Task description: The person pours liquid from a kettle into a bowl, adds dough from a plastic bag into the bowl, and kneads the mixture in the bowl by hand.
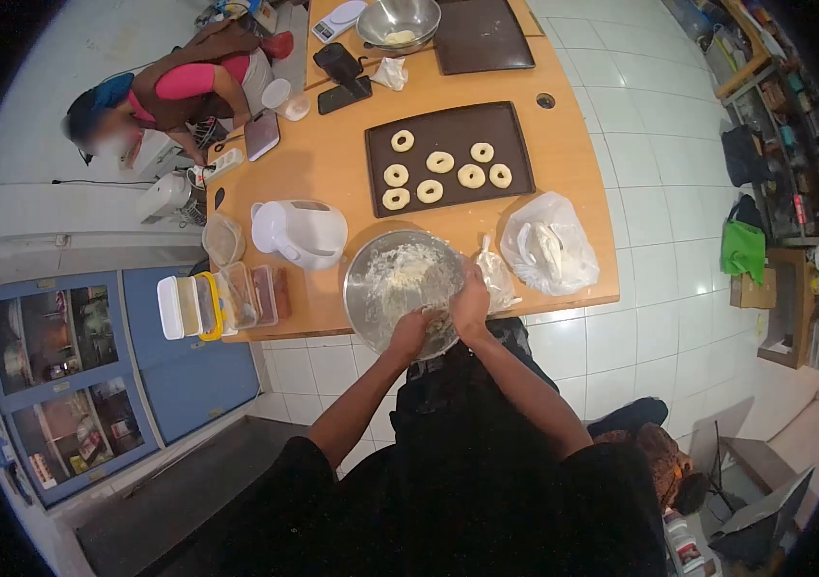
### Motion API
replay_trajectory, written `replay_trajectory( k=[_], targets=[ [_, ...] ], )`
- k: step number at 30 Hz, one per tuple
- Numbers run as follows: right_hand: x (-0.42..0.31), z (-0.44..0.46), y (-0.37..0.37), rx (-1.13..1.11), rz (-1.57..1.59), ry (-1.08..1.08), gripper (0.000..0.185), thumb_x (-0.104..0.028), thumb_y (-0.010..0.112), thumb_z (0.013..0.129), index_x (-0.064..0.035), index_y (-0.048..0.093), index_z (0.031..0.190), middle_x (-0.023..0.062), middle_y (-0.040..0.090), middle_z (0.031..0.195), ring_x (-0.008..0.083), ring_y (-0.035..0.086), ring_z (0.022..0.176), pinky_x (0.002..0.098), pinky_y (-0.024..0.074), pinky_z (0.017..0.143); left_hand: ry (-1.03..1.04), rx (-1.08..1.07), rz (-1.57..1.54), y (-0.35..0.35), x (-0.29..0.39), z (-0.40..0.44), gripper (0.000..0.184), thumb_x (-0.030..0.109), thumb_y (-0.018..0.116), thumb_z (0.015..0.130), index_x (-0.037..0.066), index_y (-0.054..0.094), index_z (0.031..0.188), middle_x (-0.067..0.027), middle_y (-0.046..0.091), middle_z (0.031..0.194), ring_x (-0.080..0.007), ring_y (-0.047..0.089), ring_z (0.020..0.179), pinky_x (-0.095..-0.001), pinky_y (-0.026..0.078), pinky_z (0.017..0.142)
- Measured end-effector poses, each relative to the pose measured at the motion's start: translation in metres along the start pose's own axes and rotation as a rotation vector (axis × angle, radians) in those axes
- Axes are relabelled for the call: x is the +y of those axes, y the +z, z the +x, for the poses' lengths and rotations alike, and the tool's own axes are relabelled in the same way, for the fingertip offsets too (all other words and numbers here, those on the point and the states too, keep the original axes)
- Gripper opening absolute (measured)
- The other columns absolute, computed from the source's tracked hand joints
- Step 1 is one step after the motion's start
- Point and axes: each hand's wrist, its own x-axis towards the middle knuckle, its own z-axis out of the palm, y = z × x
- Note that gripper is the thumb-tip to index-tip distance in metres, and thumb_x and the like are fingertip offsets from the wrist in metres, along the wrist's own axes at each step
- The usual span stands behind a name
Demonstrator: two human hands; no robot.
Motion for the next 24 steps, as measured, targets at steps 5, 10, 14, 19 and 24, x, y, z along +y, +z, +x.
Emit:
replay_trajectory(
  k=[5,10,14,19,24],
  targets=[
    [0.010,-0.003,0.002,-0.073,0.015,0.005,0.064,0.013,0.052,0.067,-0.0010,0.050,0.130,0.0224,0.057,0.119,0.0412,0.056,0.107,0.0436,0.0461,0.091,-0.019,0.155,0.045,0.006,-0.009,0.014,0.041,0.002,0.056,0.071,0.017,0.070,0.107,-0.0179,0.064,0.101,-0.0359,0.064,0.086,-0.0441,0.052,0.077],
    [0.008,-0.004,-0.005,-0.075,-0.034,0.029,0.063,0.013,0.052,0.067,-0.0011,0.051,0.128,0.0216,0.058,0.117,0.0411,0.057,0.105,0.0439,0.0466,0.090,0.017,0.402,0.055,0.019,-0.032,0.033,0.036,0.003,0.056,0.071,0.010,0.071,0.103,-0.0205,0.064,0.106,-0.0368,0.064,0.085,-0.0449,0.052,0.075],
    [0.000,-0.007,-0.014,-0.038,-0.028,0.011,0.062,0.013,0.051,0.068,-0.0011,0.051,0.128,0.0205,0.058,0.115,0.0407,0.057,0.105,0.0443,0.0469,0.089,-0.183,0.332,-0.150,-0.004,-0.025,0.041,0.032,0.004,0.058,0.072,0.004,0.069,0.102,-0.0223,0.065,0.104,-0.0371,0.064,0.089,-0.0436,0.052,0.077],
    [0.004,-0.007,-0.015,-0.038,-0.057,-0.002,0.066,0.013,0.051,0.068,-0.0021,0.046,0.133,0.0212,0.057,0.115,0.0410,0.057,0.104,0.0444,0.0471,0.088,-0.138,0.184,-0.387,-0.039,-0.026,0.046,0.034,0.007,0.061,0.073,0.002,0.067,0.107,-0.0237,0.065,0.104,-0.0355,0.063,0.099,-0.0408,0.049,0.087],
    [0.000,-0.007,-0.013,-0.019,-0.061,0.018,0.069,0.013,0.051,0.069,-0.0031,0.043,0.135,0.0225,0.056,0.115,0.0411,0.057,0.103,0.0447,0.0470,0.088,-0.155,-0.040,-0.314,-0.084,-0.001,0.039,0.043,0.009,0.064,0.071,0.008,0.066,0.114,-0.0232,0.065,0.107,-0.0352,0.061,0.105,-0.0418,0.047,0.092]
  ],
)
